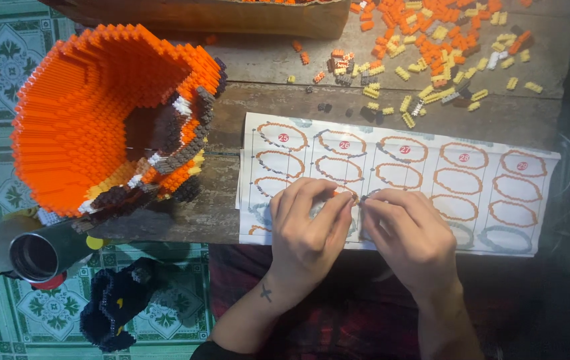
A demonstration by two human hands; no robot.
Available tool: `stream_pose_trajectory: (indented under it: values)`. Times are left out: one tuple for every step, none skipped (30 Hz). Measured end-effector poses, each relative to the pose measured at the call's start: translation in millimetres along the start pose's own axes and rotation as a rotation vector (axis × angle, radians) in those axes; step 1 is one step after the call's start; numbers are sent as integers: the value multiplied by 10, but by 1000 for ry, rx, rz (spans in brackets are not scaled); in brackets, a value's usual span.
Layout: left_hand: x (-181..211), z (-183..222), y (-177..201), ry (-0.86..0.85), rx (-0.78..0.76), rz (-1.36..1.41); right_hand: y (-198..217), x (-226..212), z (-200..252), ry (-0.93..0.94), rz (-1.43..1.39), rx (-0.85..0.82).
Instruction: Assembling a 3D model by connecting small plastic interlocking pieces on a template.
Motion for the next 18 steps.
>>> stream_pose_trajectory:
  values:
    - [-6,4,-8,1,0,0,-22,7,-2,0,0,-1]
    - [-15,9,-11,6,4,3,-41,17,0,-5,-2,1]
    - [-24,14,-15,10,9,5,-60,28,1,-10,-3,3]
    - [-19,-1,-9,11,8,6,-59,22,-22,-11,-3,2]
    - [-15,-17,5,14,16,4,-49,0,-45,7,-15,11]
    - [-10,-34,19,18,25,2,-36,-21,-68,24,-26,21]
    - [-9,-44,25,19,23,3,-46,-13,-65,23,-26,19]
    - [-4,-52,29,16,20,-2,-47,-8,-59,24,-26,26]
    - [2,-60,33,14,16,-7,-47,-4,-53,25,-27,34]
    - [-18,-30,-12,14,15,-4,-64,-4,-62,23,-24,33]
    - [-50,2,-25,29,53,16,-33,5,-67,14,1,86]
    - [-80,39,-43,45,90,39,3,13,-64,4,27,139]
    - [-83,30,-33,46,89,45,-2,34,-51,1,32,137]
    - [-87,18,-29,45,81,59,0,59,-37,-4,13,143]
    - [-92,7,-23,44,73,74,0,83,-23,-9,-6,149]
    - [-96,23,-39,45,72,75,4,75,-26,-10,-5,148]
    - [-101,40,-51,44,72,74,13,62,-29,-10,-9,154]
    - [-108,56,-59,43,73,71,18,47,-36,-8,-13,161]
Point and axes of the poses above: each hand's wrist, its own z-axis away from the middle knuckle, its own y-axis out of the back of the hand, x = y × z, the point moved 9 cm from there along -z, towards the middle knuckle, and after that the axes turned 1 degree about -y, right-handed, at the moved point
